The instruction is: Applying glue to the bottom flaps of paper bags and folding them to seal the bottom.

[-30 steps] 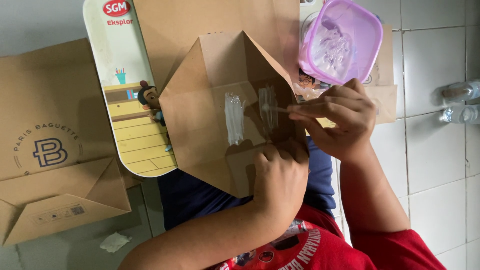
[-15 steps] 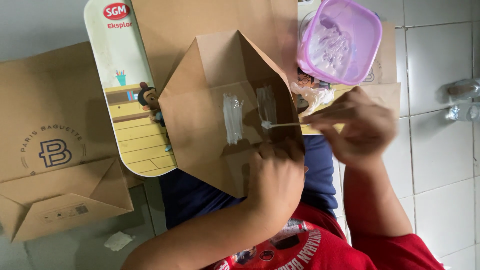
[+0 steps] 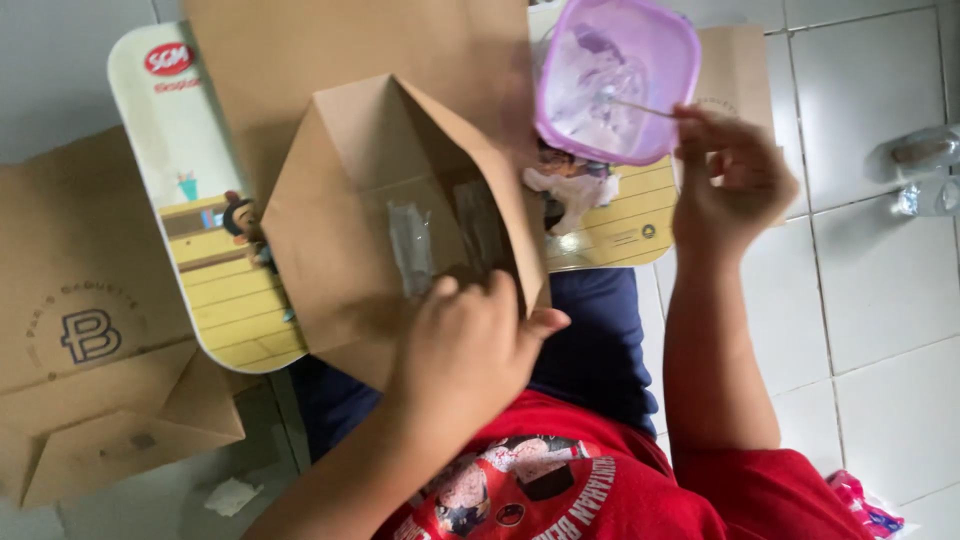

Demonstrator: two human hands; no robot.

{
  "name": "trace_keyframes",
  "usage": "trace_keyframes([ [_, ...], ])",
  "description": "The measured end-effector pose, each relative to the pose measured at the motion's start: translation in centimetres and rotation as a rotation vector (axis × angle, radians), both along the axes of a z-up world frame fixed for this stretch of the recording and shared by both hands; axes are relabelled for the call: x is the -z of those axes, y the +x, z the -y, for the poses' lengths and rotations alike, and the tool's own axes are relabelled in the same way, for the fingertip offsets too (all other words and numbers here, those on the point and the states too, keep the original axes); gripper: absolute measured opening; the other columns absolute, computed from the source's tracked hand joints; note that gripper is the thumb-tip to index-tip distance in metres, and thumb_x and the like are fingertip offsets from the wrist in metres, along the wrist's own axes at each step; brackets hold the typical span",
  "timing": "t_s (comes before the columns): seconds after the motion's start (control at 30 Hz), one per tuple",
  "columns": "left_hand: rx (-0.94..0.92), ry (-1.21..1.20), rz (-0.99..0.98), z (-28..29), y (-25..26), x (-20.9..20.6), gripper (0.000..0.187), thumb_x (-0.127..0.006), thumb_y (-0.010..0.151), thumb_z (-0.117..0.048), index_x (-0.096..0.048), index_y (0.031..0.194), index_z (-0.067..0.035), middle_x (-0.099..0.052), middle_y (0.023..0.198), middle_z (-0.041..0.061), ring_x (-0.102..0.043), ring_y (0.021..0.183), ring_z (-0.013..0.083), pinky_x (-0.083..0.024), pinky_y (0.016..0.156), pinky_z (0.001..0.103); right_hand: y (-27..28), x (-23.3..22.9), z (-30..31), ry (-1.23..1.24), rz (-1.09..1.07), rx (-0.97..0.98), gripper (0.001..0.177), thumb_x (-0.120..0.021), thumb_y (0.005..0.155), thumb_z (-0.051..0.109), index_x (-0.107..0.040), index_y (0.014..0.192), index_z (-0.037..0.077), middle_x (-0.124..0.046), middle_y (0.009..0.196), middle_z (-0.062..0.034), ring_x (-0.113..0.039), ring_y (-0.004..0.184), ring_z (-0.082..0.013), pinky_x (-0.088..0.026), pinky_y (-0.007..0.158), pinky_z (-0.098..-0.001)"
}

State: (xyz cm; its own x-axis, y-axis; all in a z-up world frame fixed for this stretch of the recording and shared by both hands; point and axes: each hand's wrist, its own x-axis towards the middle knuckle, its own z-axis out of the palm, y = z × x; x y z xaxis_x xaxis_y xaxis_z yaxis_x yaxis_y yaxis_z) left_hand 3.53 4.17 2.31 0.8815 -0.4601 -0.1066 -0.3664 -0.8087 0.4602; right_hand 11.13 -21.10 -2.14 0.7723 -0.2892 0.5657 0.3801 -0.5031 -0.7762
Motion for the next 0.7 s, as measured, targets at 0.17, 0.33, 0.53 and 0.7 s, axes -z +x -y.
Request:
trace_keyframes([
  [0.17,-0.165,-0.11,-0.107,-5.0,3.1,-0.9,0.042,-0.046,0.102,-0.05,-0.061,0.086,-0.014,-0.066,0.068,0.017,-0.064,0.059,0.0414,-0.042,0.048,0.055,-0.8,0.0,0.3,-0.198,0.052,0.052,0.025,-0.078,0.099,-0.013,-0.069,0.114,0.005,-0.074,0.119,-0.0162,-0.067,0.1,-0.0231,-0.043,0.066,-0.031],
  [0.33,-0.257,-0.25,0.289,-10.5,4.7,1.3,0.034,-0.041,0.114,-0.027,-0.068,0.116,-0.006,-0.071,0.108,0.014,-0.064,0.092,0.0371,-0.045,0.083,0.049,-2.4,-0.9,-2.7,-0.291,0.353,0.031,0.009,-0.064,0.099,-0.013,-0.063,0.102,-0.004,-0.068,0.103,-0.0307,-0.068,0.09,-0.0377,-0.056,0.078,-0.0413],
  [0.53,-0.323,-0.31,0.51,-11.4,5.3,4.1,0.012,-0.049,0.108,0.003,-0.06,0.109,0.007,-0.066,0.118,0.025,-0.06,0.112,0.0419,-0.044,0.101,0.05,-2.7,-1.0,-6.5,-0.254,0.163,-0.452,0.017,-0.053,0.102,-0.009,-0.066,0.111,-0.006,-0.07,0.116,-0.0287,-0.074,0.11,-0.0388,-0.064,0.095,-0.043],
  [0.7,-0.302,-0.143,0.614,-11.4,5.0,5.1,0.03,-0.043,0.111,-0.005,-0.064,0.13,0.004,-0.056,0.148,0.026,-0.059,0.125,0.0444,-0.037,0.108,0.054,-2.5,-0.4,-8.3,-0.28,-0.058,-0.636,0.031,-0.048,0.11,-0.003,-0.056,0.141,-0.002,-0.054,0.148,-0.027,-0.063,0.137,-0.039,-0.049,0.121,-0.045],
])
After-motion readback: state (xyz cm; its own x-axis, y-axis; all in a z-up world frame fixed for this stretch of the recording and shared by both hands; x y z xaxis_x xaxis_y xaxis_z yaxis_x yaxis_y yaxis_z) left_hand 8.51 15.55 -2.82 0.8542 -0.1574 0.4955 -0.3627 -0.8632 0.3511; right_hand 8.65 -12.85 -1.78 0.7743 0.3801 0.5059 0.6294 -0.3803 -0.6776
